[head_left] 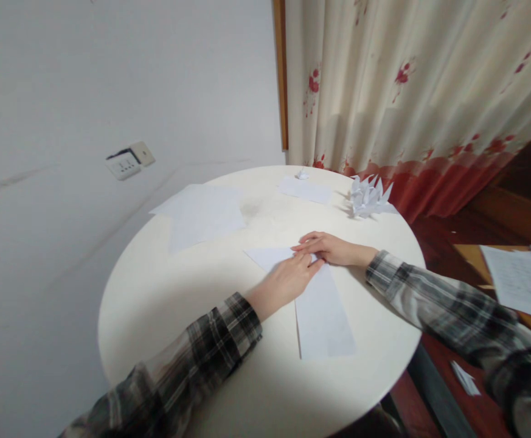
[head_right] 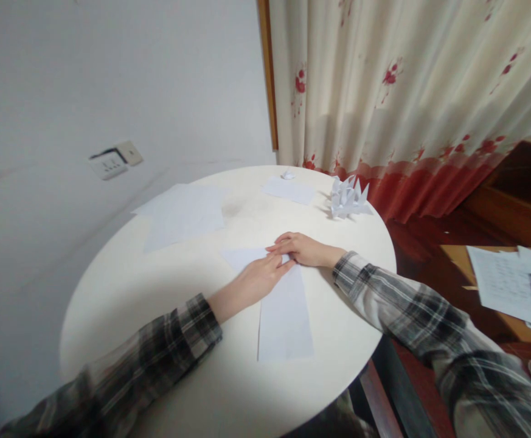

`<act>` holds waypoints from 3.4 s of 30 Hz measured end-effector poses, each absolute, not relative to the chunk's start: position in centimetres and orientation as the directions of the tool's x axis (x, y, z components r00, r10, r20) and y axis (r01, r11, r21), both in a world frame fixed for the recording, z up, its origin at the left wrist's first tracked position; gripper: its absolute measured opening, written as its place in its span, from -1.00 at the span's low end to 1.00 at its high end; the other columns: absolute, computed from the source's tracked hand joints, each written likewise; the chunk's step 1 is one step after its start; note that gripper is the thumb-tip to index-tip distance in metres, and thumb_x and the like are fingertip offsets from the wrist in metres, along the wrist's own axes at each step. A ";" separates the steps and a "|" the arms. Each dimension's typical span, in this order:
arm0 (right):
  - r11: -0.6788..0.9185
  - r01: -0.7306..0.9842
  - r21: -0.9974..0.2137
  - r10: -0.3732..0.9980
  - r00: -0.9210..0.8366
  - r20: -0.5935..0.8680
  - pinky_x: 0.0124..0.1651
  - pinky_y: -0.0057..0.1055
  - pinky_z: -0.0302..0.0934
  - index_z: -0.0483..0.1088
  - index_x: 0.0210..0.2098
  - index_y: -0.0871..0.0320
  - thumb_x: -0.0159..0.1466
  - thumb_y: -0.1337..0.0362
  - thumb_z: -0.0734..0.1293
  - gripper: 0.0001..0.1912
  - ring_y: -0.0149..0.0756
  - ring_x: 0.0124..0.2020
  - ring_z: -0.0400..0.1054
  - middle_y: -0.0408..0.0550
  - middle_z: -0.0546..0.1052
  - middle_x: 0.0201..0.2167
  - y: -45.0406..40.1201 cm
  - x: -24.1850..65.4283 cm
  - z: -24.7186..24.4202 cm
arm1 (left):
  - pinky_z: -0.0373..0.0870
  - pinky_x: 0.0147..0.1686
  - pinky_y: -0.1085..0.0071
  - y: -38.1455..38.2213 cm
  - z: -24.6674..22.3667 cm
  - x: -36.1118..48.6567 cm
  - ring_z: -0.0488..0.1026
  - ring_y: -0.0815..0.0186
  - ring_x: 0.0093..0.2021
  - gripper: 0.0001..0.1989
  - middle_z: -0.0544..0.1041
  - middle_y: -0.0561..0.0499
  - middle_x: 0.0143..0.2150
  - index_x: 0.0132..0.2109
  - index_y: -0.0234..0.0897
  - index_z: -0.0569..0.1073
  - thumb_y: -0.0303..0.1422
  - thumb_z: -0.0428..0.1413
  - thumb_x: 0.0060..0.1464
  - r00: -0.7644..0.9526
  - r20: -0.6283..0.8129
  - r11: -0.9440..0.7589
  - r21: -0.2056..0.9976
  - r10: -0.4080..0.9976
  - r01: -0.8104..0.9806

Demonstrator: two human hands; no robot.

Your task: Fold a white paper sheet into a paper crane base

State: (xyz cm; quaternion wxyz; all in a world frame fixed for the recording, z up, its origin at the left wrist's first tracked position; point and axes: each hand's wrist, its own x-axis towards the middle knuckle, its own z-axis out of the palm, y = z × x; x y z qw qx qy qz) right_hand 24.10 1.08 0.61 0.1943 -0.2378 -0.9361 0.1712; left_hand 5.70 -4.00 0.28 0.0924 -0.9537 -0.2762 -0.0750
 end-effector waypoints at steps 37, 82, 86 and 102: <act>0.848 0.329 -0.415 0.481 -0.807 0.342 0.12 -0.23 0.10 0.35 0.03 0.12 0.05 0.66 0.10 -0.38 -0.33 0.05 0.16 -0.10 0.40 0.05 1.1 24.3 0.1 | 0.25 -0.34 0.43 -5.4 0.7 4.7 0.33 0.30 -0.29 -0.59 0.33 0.04 -0.31 0.17 -0.14 0.16 -0.54 -0.16 0.21 0.925 0.147 -0.917 -0.146 0.351 0.371; 0.825 0.376 -0.422 0.523 -0.790 0.320 0.13 -0.20 0.09 0.34 0.04 0.02 0.08 0.66 0.11 -0.37 -0.36 0.06 0.16 -0.18 0.40 0.06 1.1 24.1 0.9 | 0.12 -0.48 0.40 -10.4 2.9 3.8 0.28 0.36 -0.39 -0.68 0.34 0.07 -0.36 0.11 -0.14 0.23 -0.47 -0.09 0.23 0.988 0.134 -0.997 -0.017 0.071 0.074; 0.827 0.379 -0.416 0.522 -0.791 0.319 0.13 -0.21 0.09 0.34 0.03 0.03 0.08 0.66 0.12 -0.38 -0.35 0.06 0.16 -0.17 0.40 0.05 1.0 24.1 0.9 | 0.12 -0.48 0.40 -10.4 2.9 3.9 0.27 0.36 -0.39 -0.68 0.34 0.07 -0.36 0.11 -0.13 0.24 -0.47 -0.10 0.24 0.991 0.122 -0.998 -0.012 0.061 0.063; 0.822 0.390 -0.416 0.531 -0.790 0.309 0.13 -0.21 0.08 0.34 0.04 0.03 0.09 0.66 0.10 -0.37 -0.35 0.07 0.16 -0.18 0.40 0.05 0.9 24.1 1.0 | 0.14 -0.46 0.42 -10.4 3.2 4.0 0.30 0.37 -0.38 -0.67 0.35 0.06 -0.39 0.11 -0.08 0.24 -0.46 -0.18 0.27 0.991 0.129 -0.999 0.006 0.033 0.032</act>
